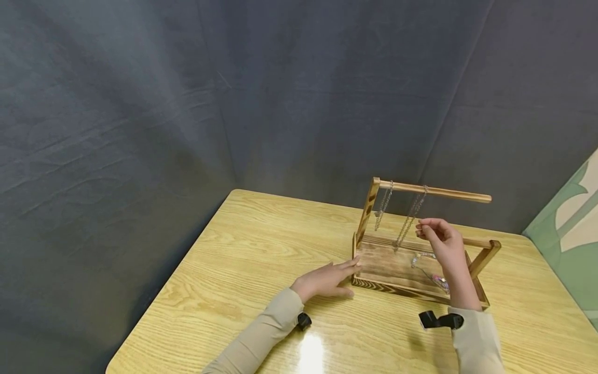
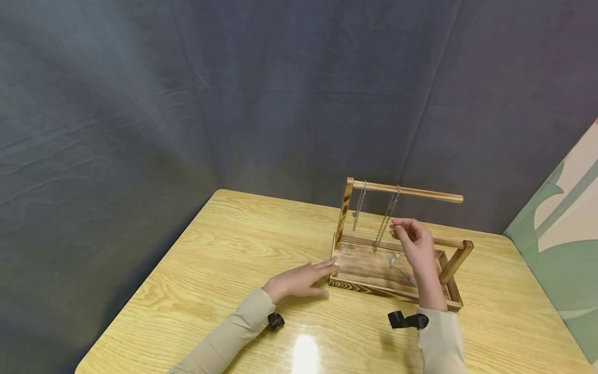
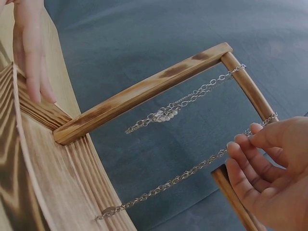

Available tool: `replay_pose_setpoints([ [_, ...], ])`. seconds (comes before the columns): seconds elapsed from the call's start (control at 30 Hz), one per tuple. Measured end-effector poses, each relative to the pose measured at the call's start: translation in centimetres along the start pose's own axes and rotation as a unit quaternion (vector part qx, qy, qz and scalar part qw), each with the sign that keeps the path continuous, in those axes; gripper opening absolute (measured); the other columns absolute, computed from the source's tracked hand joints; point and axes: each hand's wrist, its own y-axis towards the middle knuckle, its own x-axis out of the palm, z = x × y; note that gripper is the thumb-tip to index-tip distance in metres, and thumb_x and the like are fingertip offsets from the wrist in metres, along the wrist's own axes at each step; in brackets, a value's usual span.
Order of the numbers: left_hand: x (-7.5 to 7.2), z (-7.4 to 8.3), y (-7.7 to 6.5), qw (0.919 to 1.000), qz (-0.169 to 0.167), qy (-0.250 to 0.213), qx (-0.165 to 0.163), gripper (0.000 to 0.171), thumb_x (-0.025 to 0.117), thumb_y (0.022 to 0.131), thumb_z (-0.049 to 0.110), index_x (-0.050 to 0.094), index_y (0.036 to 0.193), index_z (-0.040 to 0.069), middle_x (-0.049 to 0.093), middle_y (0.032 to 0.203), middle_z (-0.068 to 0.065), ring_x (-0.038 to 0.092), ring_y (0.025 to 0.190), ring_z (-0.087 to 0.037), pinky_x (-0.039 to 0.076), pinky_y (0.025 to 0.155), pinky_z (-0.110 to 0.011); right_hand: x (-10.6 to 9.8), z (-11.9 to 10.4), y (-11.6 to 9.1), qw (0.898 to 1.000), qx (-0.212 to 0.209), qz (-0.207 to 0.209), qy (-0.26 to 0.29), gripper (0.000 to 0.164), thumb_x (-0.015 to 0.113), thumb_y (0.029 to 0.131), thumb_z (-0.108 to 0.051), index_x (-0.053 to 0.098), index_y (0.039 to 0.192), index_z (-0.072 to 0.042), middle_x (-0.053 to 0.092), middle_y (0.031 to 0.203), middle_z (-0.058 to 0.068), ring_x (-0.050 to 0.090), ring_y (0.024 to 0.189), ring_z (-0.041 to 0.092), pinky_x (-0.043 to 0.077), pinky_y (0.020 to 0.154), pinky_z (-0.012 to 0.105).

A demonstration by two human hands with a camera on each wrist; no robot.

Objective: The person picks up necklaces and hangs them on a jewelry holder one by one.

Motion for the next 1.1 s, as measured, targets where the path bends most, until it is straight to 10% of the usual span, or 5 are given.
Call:
replay_pose_setpoints([
  [0.4, -0.09, 0.22, -0.14, 1.0000, 0.000, 0.003, 0.004, 0.073, 0.048, 0.091, 0.049, 0.016, 0.150, 0.022, 0.000, 0.157, 0.003, 0.036, 0.133, -0.013, 0.020, 0.115, -0.046, -0.03, 0.26, -0.52, 1.000, -0.020, -0.003, 0.001, 0.015, 0.052, 0.094, -0.005, 0.061, 0.104, 0.001, 0.066, 0.089, -0.003, 0.063, 0.081, 0.004, 0.053, 0.070, 0.012],
  [0.7, -0.22, 0.29, -0.22, 1.0000, -0.002, -0.003, 0.005, 0.072, 0.048, 0.092, 0.048, 0.015, 0.150, 0.021, -0.002, 0.157, 0.004, 0.034, 0.134, -0.014, 0.019, 0.115, -0.047, 0.10, 0.60, -0.74, 1.000, -0.019, 0.001, 0.001, 0.026, 0.051, 0.094, -0.006, 0.053, 0.108, 0.016, 0.066, 0.088, -0.005, 0.063, 0.079, 0.004, 0.053, 0.068, 0.013],
  [1.1, -0.24, 0.25, -0.25, 1.0000, 0.003, -0.002, 0.005, 0.072, 0.049, 0.092, 0.046, 0.015, 0.150, 0.021, -0.001, 0.157, 0.002, 0.038, 0.132, -0.015, 0.020, 0.115, -0.048, -0.08, 0.90, -0.62, 0.999, -0.025, -0.012, 0.016, 0.016, 0.051, 0.094, -0.005, 0.061, 0.105, 0.000, 0.066, 0.089, -0.002, 0.064, 0.077, 0.005, 0.053, 0.067, 0.012],
])
